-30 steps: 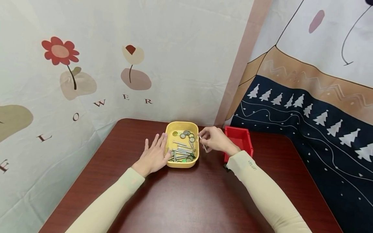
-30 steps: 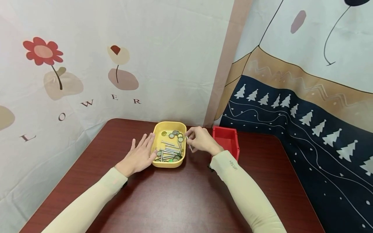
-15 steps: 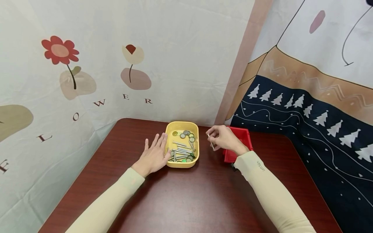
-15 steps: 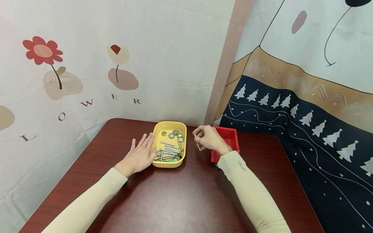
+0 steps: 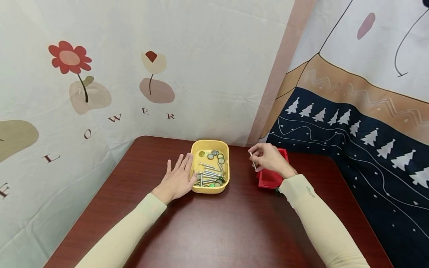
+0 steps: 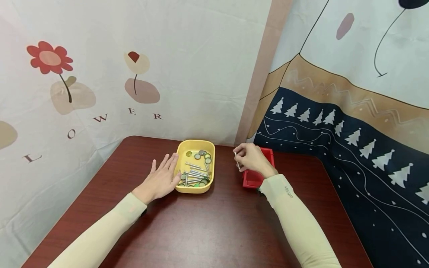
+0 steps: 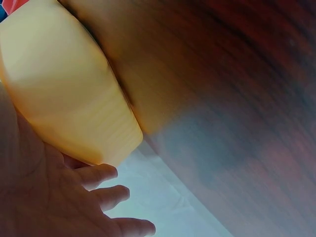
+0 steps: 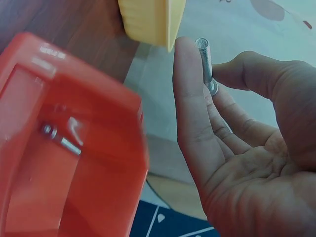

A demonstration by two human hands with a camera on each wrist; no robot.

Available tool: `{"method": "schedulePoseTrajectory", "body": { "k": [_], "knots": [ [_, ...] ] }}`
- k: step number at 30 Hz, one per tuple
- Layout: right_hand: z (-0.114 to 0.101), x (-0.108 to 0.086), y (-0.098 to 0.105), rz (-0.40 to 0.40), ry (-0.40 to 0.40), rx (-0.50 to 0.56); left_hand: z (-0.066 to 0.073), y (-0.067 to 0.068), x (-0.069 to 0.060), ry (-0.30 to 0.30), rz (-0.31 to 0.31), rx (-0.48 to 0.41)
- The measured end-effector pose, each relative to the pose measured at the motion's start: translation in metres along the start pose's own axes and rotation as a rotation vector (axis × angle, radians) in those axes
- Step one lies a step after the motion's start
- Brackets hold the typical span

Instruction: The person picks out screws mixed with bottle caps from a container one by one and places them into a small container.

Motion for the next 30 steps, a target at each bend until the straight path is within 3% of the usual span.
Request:
{"method": "schedulePoseTrajectory", "body": {
  "k": [16,23,30],
  "knots": [
    [0.018,-0.013,0.027,0.056,-0.071,-0.030,0.000,-0.001,0.000,-0.003,-0.005,0.001],
    [0.028,-0.013,0.031,0.071,-0.112,-0.031,0.000,0.000,0.000,-0.004,-0.001,0.002],
    [0.040,-0.010,0.031,0.083,-0.150,-0.097,0.000,-0.001,0.000,-0.004,-0.003,0.004]
  ]
}}
Point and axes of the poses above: each hand's wrist, its own x-axis towards the middle knuckle, its own y-axis out of the back of the hand, z = x × y, the point moved 1 cm from there along x, towards the middle knuckle, and after that the axes turned 3 degrees about x, right-handed, at the moved point
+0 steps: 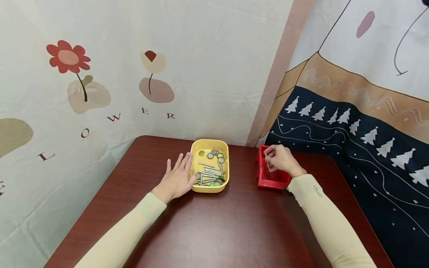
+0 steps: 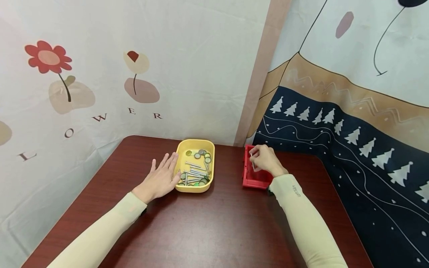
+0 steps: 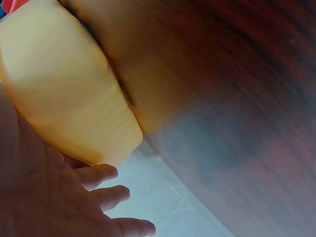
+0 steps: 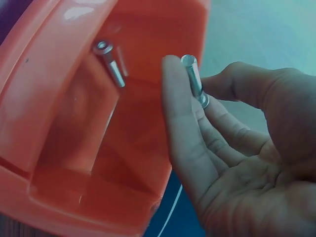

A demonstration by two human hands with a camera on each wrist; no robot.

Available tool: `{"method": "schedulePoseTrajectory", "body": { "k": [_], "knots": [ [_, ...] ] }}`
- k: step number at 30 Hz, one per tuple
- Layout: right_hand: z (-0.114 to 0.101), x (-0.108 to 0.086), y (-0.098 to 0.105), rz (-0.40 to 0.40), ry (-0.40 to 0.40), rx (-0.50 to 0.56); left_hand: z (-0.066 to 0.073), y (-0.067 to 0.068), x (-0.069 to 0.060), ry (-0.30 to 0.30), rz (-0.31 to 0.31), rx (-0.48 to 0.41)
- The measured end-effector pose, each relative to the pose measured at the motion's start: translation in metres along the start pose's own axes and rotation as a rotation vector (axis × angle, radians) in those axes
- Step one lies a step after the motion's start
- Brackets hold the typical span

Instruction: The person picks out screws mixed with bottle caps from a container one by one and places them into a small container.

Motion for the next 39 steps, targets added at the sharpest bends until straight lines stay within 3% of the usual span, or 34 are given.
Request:
{"method": "schedulePoseTrajectory", "body": {
  "k": [12,25,32,36,37,39],
  "knots": [
    [0.005,0.013,-0.012,-0.033,-0.050,-0.196,-0.001,0.000,0.000,-0.002,-0.010,-0.004],
    [0.010,0.013,-0.013,-0.038,-0.096,-0.194,0.001,0.001,-0.001,-0.009,-0.015,-0.004],
    [0.018,0.018,-0.007,-0.021,-0.018,-0.152,0.002,0.000,-0.001,-0.006,-0.021,-0.001],
    [0.010,0.015,-0.007,0.032,0.031,-0.169,0.001,-0.001,0.001,-0.004,-0.018,0.004],
    [-0.004,0.008,-0.008,0.051,0.011,-0.195,0.001,-0.001,0.001,-0.004,-0.014,0.007],
    [-0.009,0.006,-0.011,0.086,0.038,-0.219,0.000,-0.001,0.001,-0.002,-0.013,0.010]
  ]
}}
Point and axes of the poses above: each hand's wrist, its own x-axis towards the middle knuckle, its own y-axis out of the back of the hand, z = x × y, the point moved 1 cm from there along x, towards the middle knuckle, and after that the axes turned 3 degrees about x, right-handed, at the moved point
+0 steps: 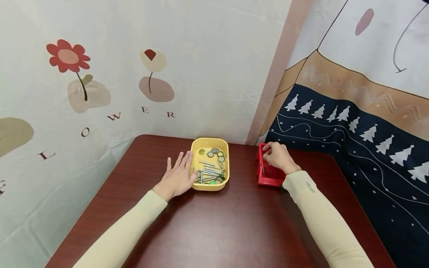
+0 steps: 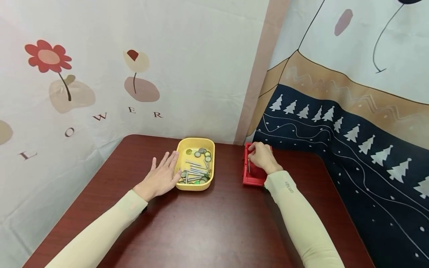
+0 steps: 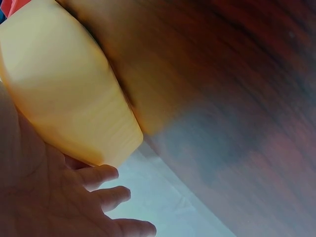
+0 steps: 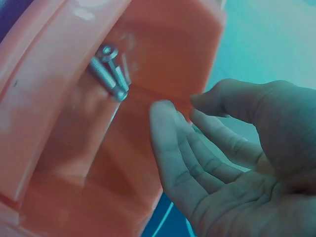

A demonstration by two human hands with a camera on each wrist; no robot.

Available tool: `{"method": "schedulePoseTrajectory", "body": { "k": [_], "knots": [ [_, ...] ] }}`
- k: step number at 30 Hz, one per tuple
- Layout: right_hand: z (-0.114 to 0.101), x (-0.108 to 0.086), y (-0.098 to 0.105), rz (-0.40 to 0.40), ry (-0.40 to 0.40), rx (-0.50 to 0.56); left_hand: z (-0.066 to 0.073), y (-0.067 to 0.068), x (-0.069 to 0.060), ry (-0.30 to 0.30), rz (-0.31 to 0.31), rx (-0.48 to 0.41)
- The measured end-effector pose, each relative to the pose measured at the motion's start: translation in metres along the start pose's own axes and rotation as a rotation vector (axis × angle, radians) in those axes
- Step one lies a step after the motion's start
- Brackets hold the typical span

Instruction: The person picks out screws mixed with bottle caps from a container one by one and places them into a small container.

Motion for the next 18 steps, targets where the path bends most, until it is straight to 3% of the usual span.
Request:
{"method": "schedulePoseTrajectory", "body": {
  "k": [7,18],
  "knots": [
    [-0.023,-0.003,-0.008,0.090,0.089,-0.079,-0.002,0.000,0.001,0.003,0.001,0.000],
    [-0.059,-0.005,-0.026,0.081,0.176,-0.127,-0.001,-0.001,0.000,-0.004,0.008,-0.013]
  ]
}}
Point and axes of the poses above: each hand's wrist, its own x-axis towards the middle knuckle, its own y-axis out of the back of the hand, z = x × y, the point moved 1 cm from there along x, towards the middle knuckle, and after that the axes turned 3 degrees about x, right-handed, at the moved point
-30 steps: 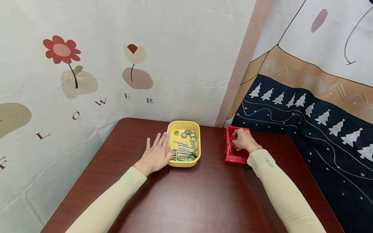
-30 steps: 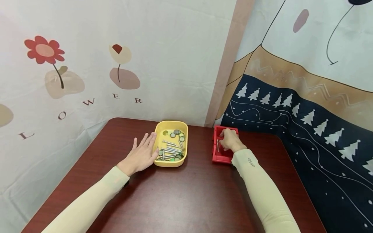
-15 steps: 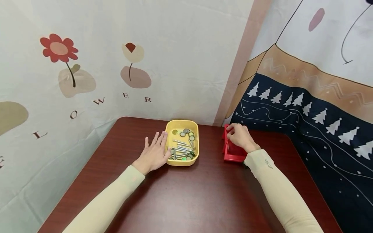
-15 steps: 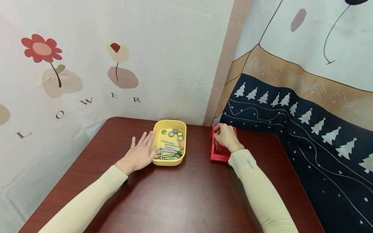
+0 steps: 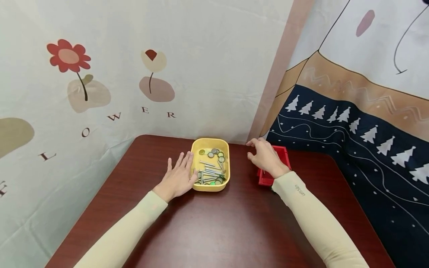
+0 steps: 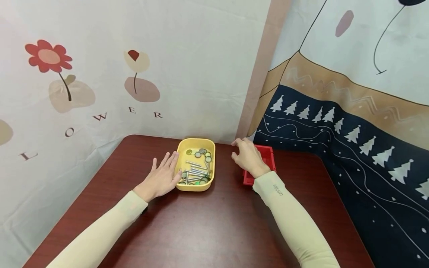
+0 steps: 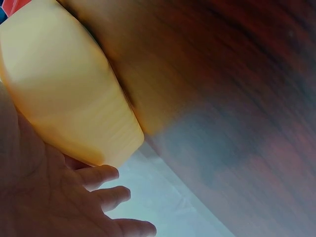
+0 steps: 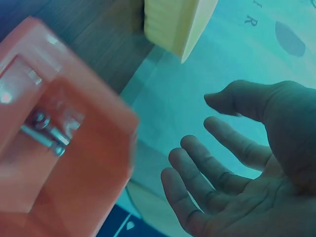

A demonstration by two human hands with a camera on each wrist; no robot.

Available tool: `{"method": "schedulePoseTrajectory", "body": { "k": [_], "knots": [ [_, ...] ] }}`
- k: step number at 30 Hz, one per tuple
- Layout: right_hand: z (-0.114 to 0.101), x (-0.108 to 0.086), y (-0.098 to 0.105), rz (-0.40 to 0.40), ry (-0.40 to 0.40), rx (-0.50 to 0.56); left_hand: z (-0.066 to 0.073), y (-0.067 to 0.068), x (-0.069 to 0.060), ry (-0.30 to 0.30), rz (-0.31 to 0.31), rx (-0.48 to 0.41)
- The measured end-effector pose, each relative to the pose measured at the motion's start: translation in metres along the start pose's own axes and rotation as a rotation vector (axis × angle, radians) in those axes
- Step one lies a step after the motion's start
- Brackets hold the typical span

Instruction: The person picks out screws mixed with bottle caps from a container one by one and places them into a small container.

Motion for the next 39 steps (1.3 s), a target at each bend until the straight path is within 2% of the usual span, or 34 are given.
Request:
{"method": "schedulePoseTrajectory", "body": {
  "k": [6,14,21,26,30,35,39],
  "knots": [
    [-0.012,0.004,-0.011,-0.060,0.058,-0.040,0.000,-0.001,0.000,-0.004,-0.007,0.008],
    [-0.031,0.010,-0.022,-0.140,0.188,-0.138,0.000,0.002,0.001,-0.005,0.013,0.013],
    [-0.049,0.016,-0.038,-0.236,0.285,-0.192,-0.001,-0.001,-0.002,-0.002,-0.014,0.016],
    [-0.064,0.024,-0.049,-0.314,0.314,-0.230,-0.001,0.001,0.001,-0.004,0.014,0.021],
    [-0.074,0.029,-0.059,-0.382,0.330,-0.263,-0.002,0.000,0.002,-0.002,0.007,0.022],
    [-0.087,0.033,-0.069,-0.474,0.294,-0.313,-0.002,0.000,0.002,-0.002,0.005,0.022],
    [-0.100,0.036,-0.077,-0.525,0.283,-0.410,-0.002,-0.001,0.001,0.000,0.005,0.022]
  ]
}}
Point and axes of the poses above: each hand's wrist, its own x-axis towards the middle knuckle, its own y-axis out of the back of the hand, z = x × y, the point moved 1 cm from there along x, towards the middle knuckle, and after that the axes turned 3 degrees about x, right-handed, at the moved point
